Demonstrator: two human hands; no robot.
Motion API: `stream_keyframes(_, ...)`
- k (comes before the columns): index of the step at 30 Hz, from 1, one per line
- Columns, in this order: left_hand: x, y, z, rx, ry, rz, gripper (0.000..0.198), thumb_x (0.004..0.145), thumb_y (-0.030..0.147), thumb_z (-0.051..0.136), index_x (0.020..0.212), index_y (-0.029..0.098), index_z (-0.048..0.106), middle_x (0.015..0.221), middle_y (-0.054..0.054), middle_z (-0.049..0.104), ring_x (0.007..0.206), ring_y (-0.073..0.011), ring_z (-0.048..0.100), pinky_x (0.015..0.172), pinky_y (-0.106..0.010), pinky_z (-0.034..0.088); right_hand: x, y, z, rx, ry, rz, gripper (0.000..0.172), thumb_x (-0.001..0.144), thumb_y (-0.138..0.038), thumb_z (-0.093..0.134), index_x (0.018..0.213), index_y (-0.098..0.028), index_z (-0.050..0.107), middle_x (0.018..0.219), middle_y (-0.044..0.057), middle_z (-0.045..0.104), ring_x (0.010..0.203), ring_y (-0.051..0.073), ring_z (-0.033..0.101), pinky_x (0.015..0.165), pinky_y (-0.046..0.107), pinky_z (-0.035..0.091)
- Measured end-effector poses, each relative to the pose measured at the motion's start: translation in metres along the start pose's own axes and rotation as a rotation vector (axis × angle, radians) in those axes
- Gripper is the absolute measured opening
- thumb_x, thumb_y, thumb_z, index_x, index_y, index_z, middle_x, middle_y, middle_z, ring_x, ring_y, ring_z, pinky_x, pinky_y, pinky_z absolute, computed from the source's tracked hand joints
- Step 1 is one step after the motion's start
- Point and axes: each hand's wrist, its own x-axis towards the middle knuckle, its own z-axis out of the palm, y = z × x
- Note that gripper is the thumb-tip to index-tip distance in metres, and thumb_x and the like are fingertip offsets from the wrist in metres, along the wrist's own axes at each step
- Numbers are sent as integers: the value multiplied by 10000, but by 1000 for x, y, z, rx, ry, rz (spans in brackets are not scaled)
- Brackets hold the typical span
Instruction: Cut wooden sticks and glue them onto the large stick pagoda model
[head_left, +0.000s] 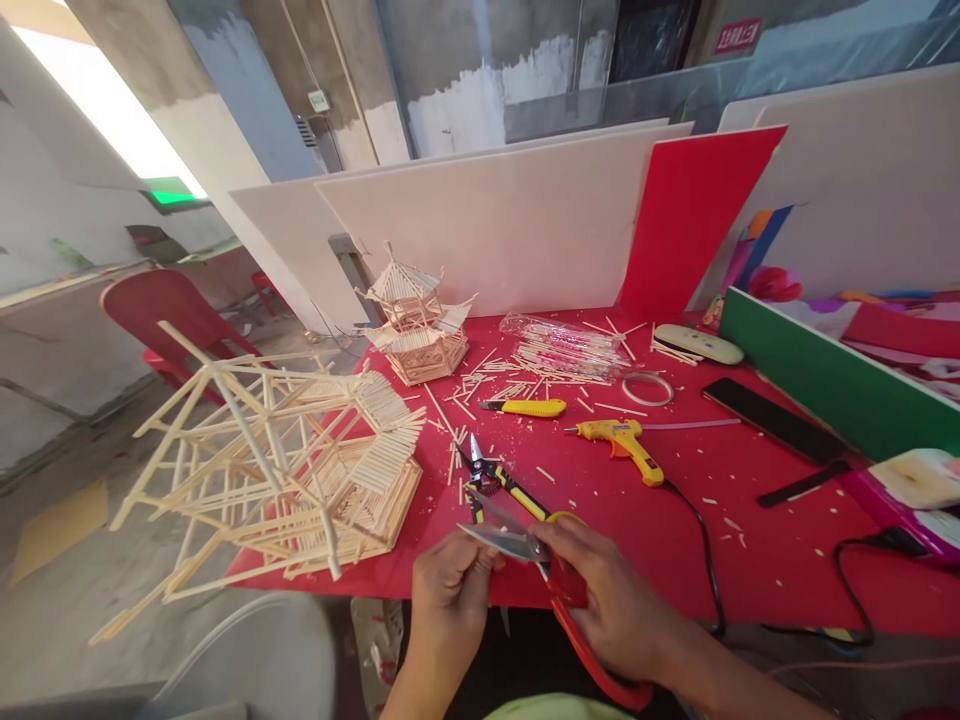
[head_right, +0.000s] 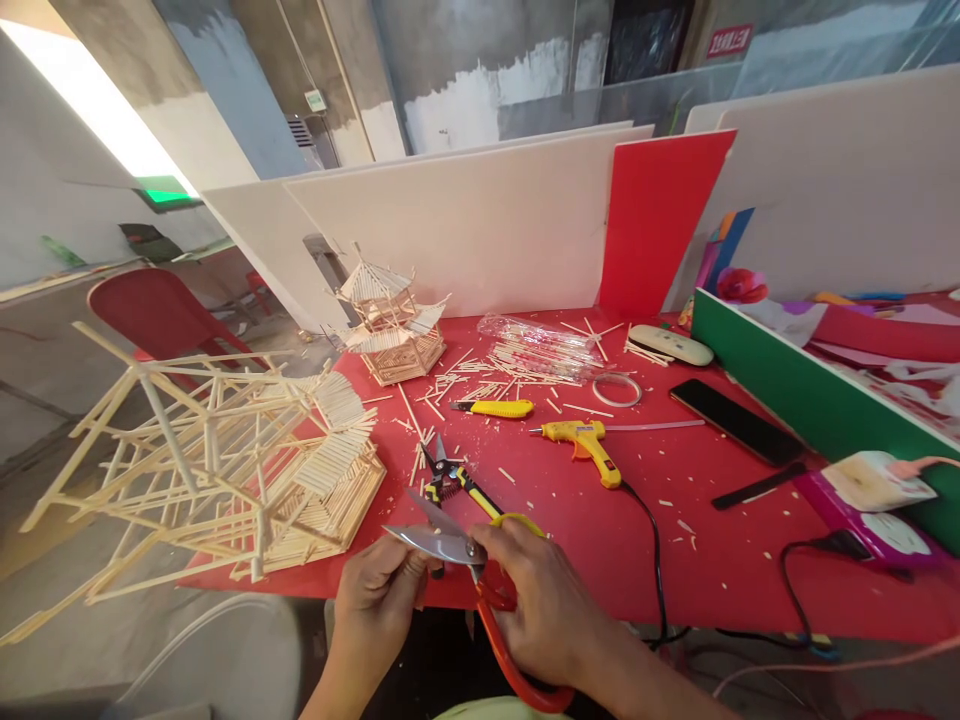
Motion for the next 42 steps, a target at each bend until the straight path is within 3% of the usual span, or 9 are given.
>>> stream_keyframes(10, -7, -16, 13, -293, -75, -259, 349, 912, 390, 569, 642, 173, 616, 538, 6, 523, 424, -97, 421, 427, -213, 331, -4, 5, -3, 8, 5, 2, 495, 780, -138, 546, 1270, -209, 565, 1082, 91, 634, 983, 230, 603, 871, 355, 510)
stream_keyframes(15, 0, -13, 6, -376, -278, -287, 343, 907, 405, 580, 655, 175, 608, 580, 5, 498, 466, -92, 364, 426, -210, 280, -9, 6, -6, -81, 26, -16, 644, 711, -143, 557, 1350, -215, 514, 1230, 116, 590, 1154, 264, 556, 967, 397, 490)
stream_keyframes(18, 3, -11, 3, -415, -352, -324, 367, 904, 426, 589, 640, 171, 587, 591, 8, 489, 471, -85, 352, 430, -213, 264, -11, 7, -6, -90, 23, -22, 628, 690, -137, 560, 1314, -210, 555, 1179, 115, 621, 1119, 270, 581, 952, 402, 499)
stream_keyframes(23, 0, -9, 12, -463, -319, -420, 414, 908, 485, 571, 635, 174, 545, 508, 50, 407, 406, -63, 308, 406, -214, 198, -10, 11, -3, 45, 43, 18, 528, 773, -141, 514, 1294, -198, 582, 1094, 107, 687, 955, 228, 661, 860, 343, 538)
stream_keyframes(28, 3, -7, 14, -520, -241, -399, 409, 923, 476, 555, 661, 163, 538, 519, 54, 458, 367, -35, 326, 418, -210, 211, -9, 7, -10, 34, 34, 41, 507, 778, -151, 548, 1280, -212, 584, 1138, 94, 684, 1005, 221, 659, 889, 340, 533)
stream_keyframes(32, 6, -9, 10, -568, -217, -399, 347, 897, 483, 593, 796, 151, 613, 586, 21, 583, 360, -39, 387, 416, -201, 250, -12, 15, -15, -163, 117, 85, 510, 807, -181, 556, 1314, -228, 540, 1234, 102, 650, 1105, 240, 636, 942, 380, 518)
stream_keyframes(34, 6, -10, 10, -628, -196, -439, 323, 881, 477, 615, 915, 157, 621, 656, -8, 658, 367, -52, 437, 409, -196, 274, -14, 27, -15, -330, 210, 195, 462, 883, -287, 532, 1341, -227, 517, 1229, 116, 652, 1076, 270, 651, 890, 415, 542)
stream_keyframes(37, 5, -12, 11, -708, -123, -491, 278, 853, 424, 670, 885, 160, 587, 733, -40, 717, 403, -54, 487, 430, -184, 312, -17, 46, -17, -606, 271, 358, 559, 920, -459, 506, 1398, -170, 476, 1072, 151, 679, 953, 332, 669, 763, 462, 560)
stream_keyframes(42, 6, -11, 13, -776, -24, -566, 312, 781, 387, 753, 854, 164, 546, 706, -23, 721, 363, -30, 443, 383, -150, 242, -17, 43, -25, -809, 264, 296, 506, 806, -220, 613, 1306, -147, 579, 1085, 176, 652, 1038, 375, 604, 836, 514, 508)
